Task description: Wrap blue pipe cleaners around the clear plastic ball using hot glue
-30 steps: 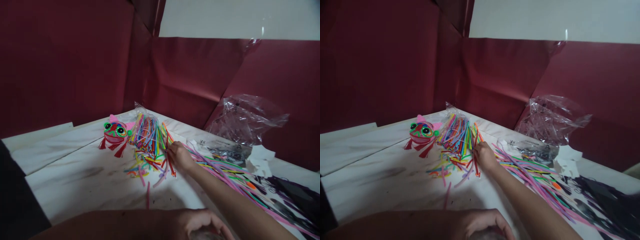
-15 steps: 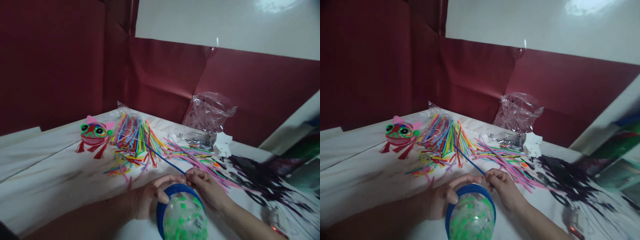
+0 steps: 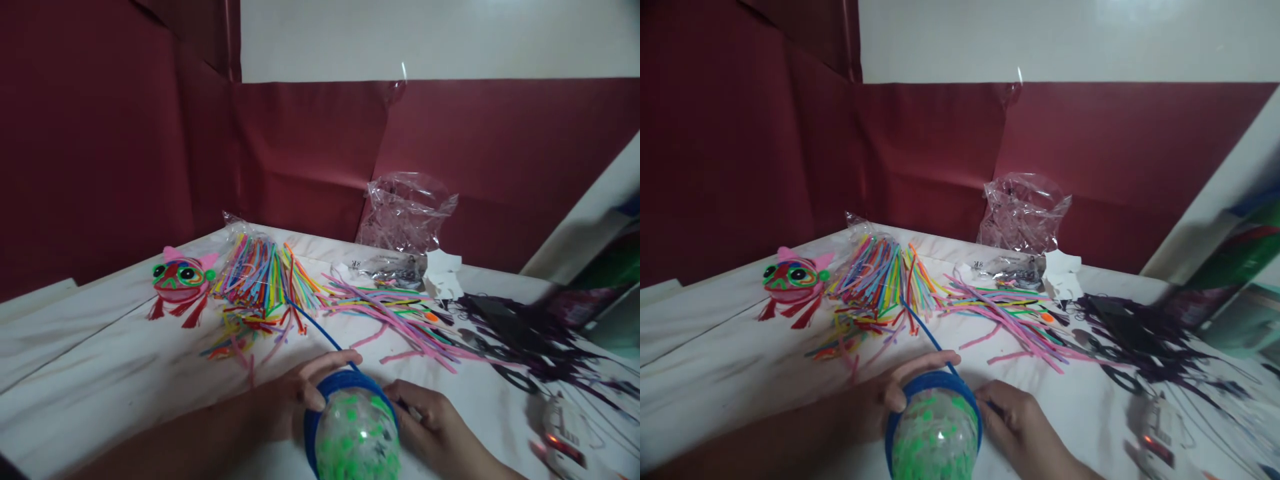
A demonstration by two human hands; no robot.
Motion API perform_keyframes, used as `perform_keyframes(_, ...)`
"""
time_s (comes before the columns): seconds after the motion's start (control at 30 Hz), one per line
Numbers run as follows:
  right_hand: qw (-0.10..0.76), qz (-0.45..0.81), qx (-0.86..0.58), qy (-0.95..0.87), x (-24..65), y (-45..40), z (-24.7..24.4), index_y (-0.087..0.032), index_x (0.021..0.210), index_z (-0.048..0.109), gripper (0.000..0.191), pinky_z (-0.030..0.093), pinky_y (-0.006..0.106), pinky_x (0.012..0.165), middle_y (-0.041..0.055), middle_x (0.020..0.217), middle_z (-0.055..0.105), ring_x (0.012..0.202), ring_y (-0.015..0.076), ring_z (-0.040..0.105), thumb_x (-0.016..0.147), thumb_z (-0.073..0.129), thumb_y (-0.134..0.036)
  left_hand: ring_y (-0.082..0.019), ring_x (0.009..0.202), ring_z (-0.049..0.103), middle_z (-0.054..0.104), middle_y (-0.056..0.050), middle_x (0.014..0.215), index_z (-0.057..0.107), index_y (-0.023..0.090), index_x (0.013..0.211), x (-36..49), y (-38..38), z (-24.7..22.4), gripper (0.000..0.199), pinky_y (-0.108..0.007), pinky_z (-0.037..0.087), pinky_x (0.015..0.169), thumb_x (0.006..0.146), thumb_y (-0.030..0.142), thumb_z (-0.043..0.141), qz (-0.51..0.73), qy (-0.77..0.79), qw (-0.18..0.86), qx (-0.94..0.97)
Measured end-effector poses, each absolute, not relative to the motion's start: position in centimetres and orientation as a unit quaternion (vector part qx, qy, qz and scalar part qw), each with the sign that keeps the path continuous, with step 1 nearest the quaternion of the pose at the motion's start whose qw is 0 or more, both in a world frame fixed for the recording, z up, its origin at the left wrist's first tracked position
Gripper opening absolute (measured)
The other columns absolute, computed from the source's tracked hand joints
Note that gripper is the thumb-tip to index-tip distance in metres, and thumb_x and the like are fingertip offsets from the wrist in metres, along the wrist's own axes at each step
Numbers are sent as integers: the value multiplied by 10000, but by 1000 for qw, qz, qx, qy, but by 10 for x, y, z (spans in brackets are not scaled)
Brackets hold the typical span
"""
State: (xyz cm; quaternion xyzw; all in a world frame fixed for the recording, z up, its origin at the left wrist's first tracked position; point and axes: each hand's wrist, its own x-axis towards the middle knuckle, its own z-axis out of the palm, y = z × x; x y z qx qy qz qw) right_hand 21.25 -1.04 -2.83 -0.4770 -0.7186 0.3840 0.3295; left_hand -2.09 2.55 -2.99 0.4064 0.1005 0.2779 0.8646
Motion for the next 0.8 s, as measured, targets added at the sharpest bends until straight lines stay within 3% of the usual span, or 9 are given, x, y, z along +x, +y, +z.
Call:
perform_keyframes(0.17, 311, 374, -534, -692, 223, -7, -33, -177, 637, 487, 449, 271, 231, 451, -44, 497, 424, 467, 95, 340, 903, 387, -524, -310, 1132, 520, 581, -110, 1204, 384, 194, 1361, -25, 31, -33, 881, -442, 331, 984, 560, 228, 750, 312, 91, 830, 454)
perform_keyframes(0.27, 259, 389, -553, -690, 248, -11, -34, -167, 634, 515, 486, 283, 230, 442, -34, 462, 460, 427, 89, 351, 913, 358, -532, -321, 1107, 528, 585, -125, 1181, 350, 192, 1380, -30, 39, -31, 973, -443, 342, 973, 550, 412, 808, 343, 119, 753, 549)
perform_keyframes(0.33, 216, 347, -573, -711, 270, -13, -27, -158, 634, 568, 505, 335, 240, 458, 12, 494, 547, 448, 118, 442, 903, 370, -537, -341, 1150, 505, 552, -142, 1232, 291, 202, 1404, -31, 39, -29, 1053, -457, 338, 980, 530, 461, 819, 320, 112, 731, 592)
perform_keyframes(0.43, 226, 208, -570, -762, 291, -8, -1, -169, 836, 689, 394, 476, 322, 654, 119, 839, 706, 750, 250, 635, 820, 524, -526, -347, 1162, 503, 515, -153, 1281, 222, 231, 1425, -27, 28, -22, 1041, -482, 361, 964, 585, 455, 793, 266, 108, 744, 603)
perform_keyframes(0.47, 252, 173, -564, -767, 290, -4, 10, -185, 958, 686, 379, 482, 355, 742, 131, 967, 702, 866, 276, 637, 815, 543, -505, -344, 1145, 517, 522, -151, 1272, 216, 237, 1427, -24, 22, -19, 1038, -482, 377, 952, 589, 445, 793, 253, 113, 744, 608)
perform_keyframes(0.53, 294, 162, -546, -767, 271, 7, 33, -198, 1031, 660, 358, 483, 367, 774, 128, 1020, 689, 916, 267, 630, 853, 504, -467, -350, 1139, 520, 533, -151, 1255, 223, 233, 1428, -20, 13, -14, 1082, -485, 390, 947, 548, 431, 819, 234, 117, 728, 634)
perform_keyframes(0.67, 320, 314, -447, -774, 189, 30, 62, -167, 885, 644, 390, 486, 342, 733, 111, 918, 684, 823, 225, 632, 824, 508, -527, -388, 1243, 407, 507, -167, 1283, 284, 182, 1418, -17, 2, -6, 1136, -490, 348, 1010, 472, 489, 834, 238, 139, 663, 696)
perform_keyframes(0.8, 301, 545, -359, -695, 123, 39, 70, -172, 804, 581, 489, 454, 257, 553, -3, 657, 602, 562, 126, 553, 662, 635, -637, -390, 1268, 373, 479, -172, 1314, 307, 154, 1408, -21, 1, -1, 1128, -506, 330, 1027, 475, 547, 806, 234, 139, 614, 741)
